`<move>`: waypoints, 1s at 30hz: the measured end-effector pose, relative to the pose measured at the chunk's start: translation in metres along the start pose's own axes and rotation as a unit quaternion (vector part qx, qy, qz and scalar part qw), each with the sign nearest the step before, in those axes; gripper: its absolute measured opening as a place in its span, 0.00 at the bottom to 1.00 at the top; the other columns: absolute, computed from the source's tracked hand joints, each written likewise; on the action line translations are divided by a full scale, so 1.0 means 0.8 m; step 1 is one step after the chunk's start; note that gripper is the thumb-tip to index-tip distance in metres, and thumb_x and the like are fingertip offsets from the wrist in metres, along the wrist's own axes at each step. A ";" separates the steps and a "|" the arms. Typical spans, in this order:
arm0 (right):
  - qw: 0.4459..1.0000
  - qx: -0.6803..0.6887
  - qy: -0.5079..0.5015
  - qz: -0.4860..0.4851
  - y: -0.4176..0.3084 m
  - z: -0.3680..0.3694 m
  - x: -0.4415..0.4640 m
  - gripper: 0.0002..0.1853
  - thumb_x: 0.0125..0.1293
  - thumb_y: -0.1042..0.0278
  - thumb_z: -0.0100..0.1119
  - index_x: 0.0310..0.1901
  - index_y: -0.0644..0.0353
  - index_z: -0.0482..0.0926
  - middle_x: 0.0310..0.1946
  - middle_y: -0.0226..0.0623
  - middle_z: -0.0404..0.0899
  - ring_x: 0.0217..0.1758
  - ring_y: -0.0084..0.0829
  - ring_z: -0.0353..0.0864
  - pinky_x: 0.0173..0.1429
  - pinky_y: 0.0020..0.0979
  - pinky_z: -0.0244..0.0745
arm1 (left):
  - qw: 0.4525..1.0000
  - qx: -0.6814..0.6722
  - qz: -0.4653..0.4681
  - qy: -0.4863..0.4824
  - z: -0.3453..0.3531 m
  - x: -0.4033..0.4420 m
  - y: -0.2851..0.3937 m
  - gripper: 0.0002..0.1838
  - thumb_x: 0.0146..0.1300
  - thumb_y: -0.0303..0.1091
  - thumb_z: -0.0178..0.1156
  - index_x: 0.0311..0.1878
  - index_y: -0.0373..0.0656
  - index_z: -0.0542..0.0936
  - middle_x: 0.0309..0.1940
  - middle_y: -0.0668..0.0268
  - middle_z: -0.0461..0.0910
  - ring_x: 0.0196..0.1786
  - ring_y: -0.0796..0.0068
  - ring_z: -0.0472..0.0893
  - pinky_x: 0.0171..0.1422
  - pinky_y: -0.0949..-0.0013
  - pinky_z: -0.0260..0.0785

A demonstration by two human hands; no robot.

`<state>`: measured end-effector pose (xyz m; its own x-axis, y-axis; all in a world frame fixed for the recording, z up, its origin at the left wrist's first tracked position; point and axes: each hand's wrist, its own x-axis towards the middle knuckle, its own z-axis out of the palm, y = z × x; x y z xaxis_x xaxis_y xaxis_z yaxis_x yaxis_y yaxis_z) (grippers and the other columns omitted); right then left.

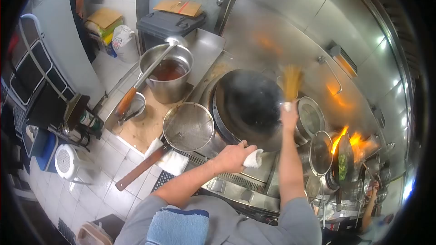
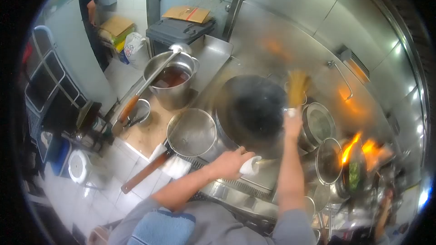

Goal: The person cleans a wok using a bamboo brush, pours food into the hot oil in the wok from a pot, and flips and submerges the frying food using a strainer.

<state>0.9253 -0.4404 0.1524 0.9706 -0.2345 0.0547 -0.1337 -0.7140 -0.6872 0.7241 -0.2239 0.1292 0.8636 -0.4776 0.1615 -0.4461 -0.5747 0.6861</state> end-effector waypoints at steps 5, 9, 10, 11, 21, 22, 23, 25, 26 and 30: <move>0.907 -0.059 -0.371 -0.188 0.037 0.040 -0.026 0.36 0.51 0.56 0.68 0.61 0.60 0.70 0.54 0.42 0.79 0.59 0.34 0.75 0.64 0.33 0.66 | 1.000 0.012 0.008 -0.003 -0.001 0.001 -0.007 0.37 0.45 0.29 0.65 0.62 0.47 0.66 0.53 0.45 0.71 0.47 0.45 0.80 0.51 0.51 0.73; 0.884 -0.314 -0.321 -0.132 0.042 -0.080 0.032 0.38 0.53 0.59 0.68 0.67 0.51 0.66 0.45 0.42 0.82 0.47 0.33 0.81 0.53 0.37 0.77 | 1.000 -0.018 0.003 0.004 -0.008 -0.003 0.005 0.36 0.45 0.29 0.65 0.61 0.47 0.66 0.51 0.46 0.72 0.47 0.45 0.80 0.51 0.51 0.73; 0.911 -0.356 -0.161 -0.135 0.045 -0.093 0.044 0.37 0.54 0.59 0.68 0.67 0.49 0.66 0.41 0.42 0.82 0.42 0.34 0.82 0.46 0.37 0.79 | 1.000 -0.012 0.002 0.000 -0.005 -0.003 0.003 0.35 0.45 0.29 0.65 0.61 0.47 0.67 0.50 0.46 0.72 0.46 0.45 0.80 0.51 0.51 0.73; 0.912 -0.386 0.004 -0.138 0.046 -0.093 0.059 0.36 0.55 0.60 0.67 0.67 0.47 0.66 0.37 0.42 0.83 0.38 0.36 0.83 0.39 0.38 0.81 | 1.000 -0.004 -0.001 -0.001 -0.001 -0.001 -0.002 0.35 0.45 0.29 0.65 0.60 0.47 0.67 0.50 0.46 0.72 0.46 0.45 0.80 0.51 0.51 0.73; 0.891 -0.075 -0.422 -0.149 0.052 0.027 0.001 0.46 0.51 0.57 0.69 0.72 0.57 0.58 0.55 0.47 0.76 0.52 0.37 0.79 0.54 0.36 0.74 | 1.000 0.006 0.004 0.022 -0.001 -0.003 -0.006 0.32 0.47 0.29 0.64 0.59 0.46 0.67 0.50 0.45 0.71 0.45 0.44 0.80 0.51 0.51 0.73; 0.873 -0.127 -0.434 -0.182 0.064 -0.005 0.014 0.46 0.52 0.58 0.69 0.72 0.55 0.57 0.51 0.46 0.80 0.47 0.35 0.82 0.49 0.37 0.77 | 1.000 -0.011 -0.003 0.018 0.004 -0.008 -0.003 0.32 0.47 0.29 0.64 0.59 0.46 0.66 0.50 0.45 0.71 0.46 0.44 0.80 0.51 0.51 0.73; 0.889 -0.237 -0.344 -0.187 0.055 -0.033 0.028 0.45 0.52 0.58 0.69 0.72 0.54 0.58 0.49 0.46 0.80 0.47 0.37 0.82 0.48 0.37 0.77 | 1.000 -0.024 -0.006 0.018 0.005 -0.007 -0.002 0.32 0.47 0.29 0.63 0.59 0.45 0.66 0.51 0.44 0.71 0.46 0.44 0.80 0.51 0.50 0.73; 0.879 -0.454 -0.113 -0.093 0.024 -0.080 0.041 0.43 0.53 0.57 0.68 0.71 0.51 0.60 0.46 0.48 0.81 0.47 0.41 0.82 0.47 0.40 0.77 | 0.999 -0.030 -0.013 0.020 0.002 -0.004 -0.003 0.32 0.47 0.29 0.63 0.59 0.45 0.66 0.51 0.44 0.71 0.46 0.44 0.79 0.52 0.50 0.73; 0.929 -0.354 -0.006 -0.105 0.018 -0.074 0.045 0.40 0.55 0.58 0.65 0.70 0.51 0.61 0.44 0.50 0.82 0.44 0.45 0.82 0.46 0.41 0.77 | 0.999 -0.028 -0.020 0.021 0.003 -0.003 -0.003 0.32 0.47 0.29 0.63 0.59 0.44 0.66 0.51 0.44 0.71 0.46 0.43 0.79 0.52 0.50 0.73; 0.978 0.006 0.171 -0.117 0.017 0.010 0.031 0.30 0.58 0.59 0.61 0.63 0.53 0.68 0.38 0.52 0.82 0.38 0.51 0.83 0.45 0.44 0.76 | 0.998 -0.035 -0.025 0.034 0.008 -0.002 -0.001 0.32 0.47 0.29 0.63 0.59 0.43 0.66 0.51 0.43 0.71 0.46 0.43 0.79 0.51 0.49 0.73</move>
<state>0.9493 -0.4510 0.1388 0.8508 -0.2739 0.4484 0.0875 -0.7676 -0.6349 0.7215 -0.2271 0.1237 0.8995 -0.4019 0.1713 -0.3860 -0.5475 0.7424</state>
